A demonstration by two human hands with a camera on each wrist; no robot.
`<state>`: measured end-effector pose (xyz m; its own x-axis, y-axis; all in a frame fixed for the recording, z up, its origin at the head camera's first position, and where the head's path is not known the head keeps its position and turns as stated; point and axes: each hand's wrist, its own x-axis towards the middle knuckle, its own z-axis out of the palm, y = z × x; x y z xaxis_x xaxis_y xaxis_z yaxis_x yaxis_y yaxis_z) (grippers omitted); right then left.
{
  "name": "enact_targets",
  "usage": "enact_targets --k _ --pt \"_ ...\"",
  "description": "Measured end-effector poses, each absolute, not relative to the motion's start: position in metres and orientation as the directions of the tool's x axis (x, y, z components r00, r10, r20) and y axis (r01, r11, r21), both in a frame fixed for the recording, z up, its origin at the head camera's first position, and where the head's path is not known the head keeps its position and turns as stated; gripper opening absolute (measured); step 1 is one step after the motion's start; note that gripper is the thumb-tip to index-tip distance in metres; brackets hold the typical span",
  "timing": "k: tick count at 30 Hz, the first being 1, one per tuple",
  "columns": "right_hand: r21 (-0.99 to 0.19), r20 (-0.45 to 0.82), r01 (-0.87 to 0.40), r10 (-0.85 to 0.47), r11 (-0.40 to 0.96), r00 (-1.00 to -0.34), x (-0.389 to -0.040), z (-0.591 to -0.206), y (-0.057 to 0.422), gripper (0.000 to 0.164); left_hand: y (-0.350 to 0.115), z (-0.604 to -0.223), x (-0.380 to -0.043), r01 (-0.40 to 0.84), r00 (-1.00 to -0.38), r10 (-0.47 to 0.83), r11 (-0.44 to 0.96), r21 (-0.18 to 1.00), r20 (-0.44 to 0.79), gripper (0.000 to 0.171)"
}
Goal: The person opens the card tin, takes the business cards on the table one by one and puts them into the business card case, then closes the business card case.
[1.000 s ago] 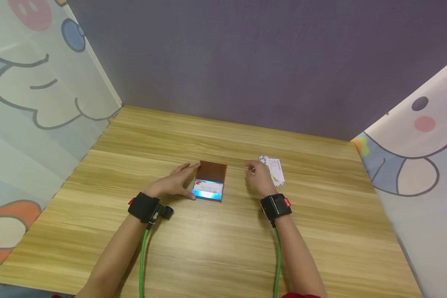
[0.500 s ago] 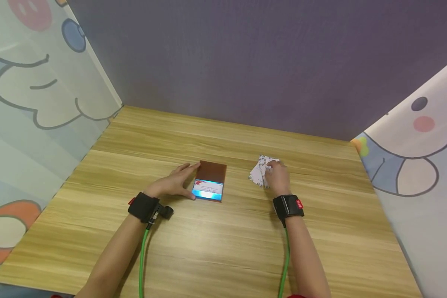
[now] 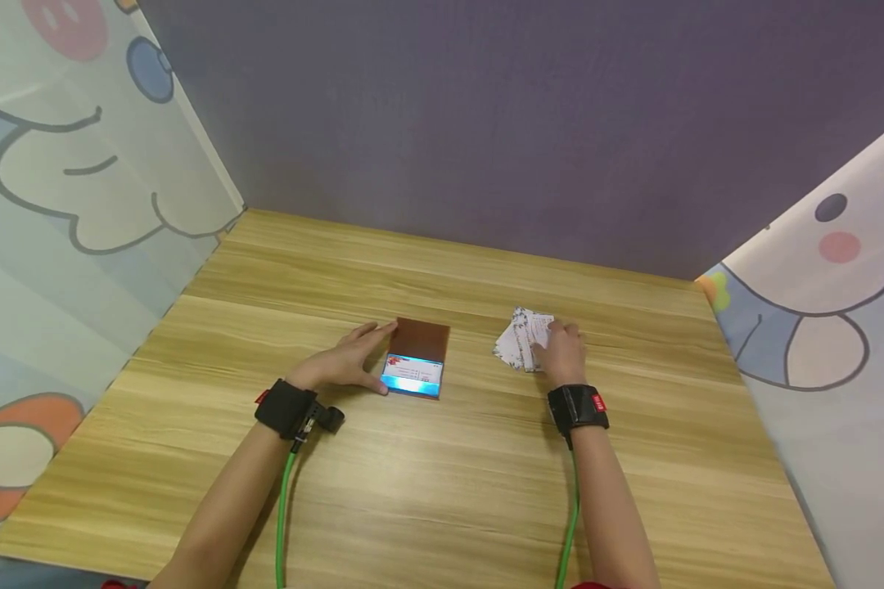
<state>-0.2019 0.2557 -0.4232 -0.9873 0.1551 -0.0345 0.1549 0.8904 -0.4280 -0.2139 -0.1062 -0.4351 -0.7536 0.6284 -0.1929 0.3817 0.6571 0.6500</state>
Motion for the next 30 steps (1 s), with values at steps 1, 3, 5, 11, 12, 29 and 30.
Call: enact_targets --k 1,3,5,11,12,29,30 --pt "-0.415 -0.047 0.163 0.158 0.895 -0.986 -0.2021 -0.4229 0.2559 0.053 -0.106 -0.4353 -0.2141 0.383 -0.754 0.629 0.658 0.649 -0.193 0.108" --pt "-0.396 -0.069 0.176 0.162 0.901 -0.984 -0.203 -0.4227 0.2567 0.055 -0.1057 -0.4357 -0.2147 0.387 -0.753 0.629 0.659 0.645 -0.191 0.109" --pt "-0.385 -0.083 0.185 0.166 0.904 -0.983 -0.2034 -0.4225 0.2569 0.055 -0.1057 -0.4359 -0.2152 0.391 -0.753 0.63 0.66 0.642 -0.189 0.109" --pt "-0.385 -0.083 0.19 0.171 0.903 -0.982 -0.204 -0.4235 0.2561 0.055 -0.1062 -0.4362 -0.2162 0.39 -0.752 0.632 0.657 0.646 -0.189 0.109" --pt "-0.384 -0.079 0.189 0.171 0.904 -0.982 -0.204 -0.4236 0.2557 0.055 -0.1062 -0.4363 -0.2163 0.389 -0.751 0.632 0.656 0.646 -0.19 0.109" --pt "-0.488 0.008 0.177 0.208 0.854 -0.978 -0.2049 -0.427 0.2539 0.064 -0.1073 -0.4382 -0.2163 0.395 -0.751 0.634 0.654 0.645 -0.183 0.109" --pt "-0.499 0.016 0.175 0.211 0.849 -0.977 -0.2049 -0.4269 0.2538 0.063 -0.1072 -0.4381 -0.2161 0.395 -0.751 0.635 0.654 0.645 -0.183 0.109"
